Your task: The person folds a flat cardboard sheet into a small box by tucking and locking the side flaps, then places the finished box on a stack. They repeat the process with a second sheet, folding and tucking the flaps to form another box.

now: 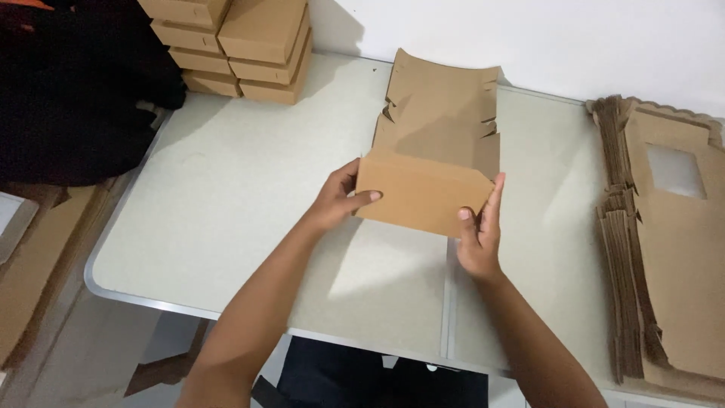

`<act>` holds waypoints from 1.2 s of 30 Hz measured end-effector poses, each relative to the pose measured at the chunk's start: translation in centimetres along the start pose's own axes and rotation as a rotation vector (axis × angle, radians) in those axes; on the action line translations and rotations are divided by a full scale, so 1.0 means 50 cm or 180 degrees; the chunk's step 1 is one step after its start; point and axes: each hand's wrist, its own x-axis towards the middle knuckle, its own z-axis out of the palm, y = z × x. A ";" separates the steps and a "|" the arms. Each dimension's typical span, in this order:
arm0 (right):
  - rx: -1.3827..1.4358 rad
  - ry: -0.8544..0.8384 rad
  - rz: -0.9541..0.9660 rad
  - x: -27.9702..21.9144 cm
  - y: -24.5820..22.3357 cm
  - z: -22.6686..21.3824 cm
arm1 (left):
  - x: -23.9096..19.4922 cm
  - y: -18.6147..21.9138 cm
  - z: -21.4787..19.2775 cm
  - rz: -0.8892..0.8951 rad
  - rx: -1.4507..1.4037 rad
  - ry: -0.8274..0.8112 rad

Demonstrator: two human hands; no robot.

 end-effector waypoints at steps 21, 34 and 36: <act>-0.0394 -0.0686 -0.0447 0.025 -0.010 -0.006 | 0.126 0.160 -0.157 0.0686 -0.0914 0.3701; -0.0368 -0.0668 -0.0021 0.031 -0.029 -0.005 | 0.296 0.090 -0.245 0.0193 0.0566 0.5052; -0.0371 -0.0715 -0.0078 0.031 -0.028 -0.008 | 0.295 0.054 -0.234 0.0448 0.1190 0.4675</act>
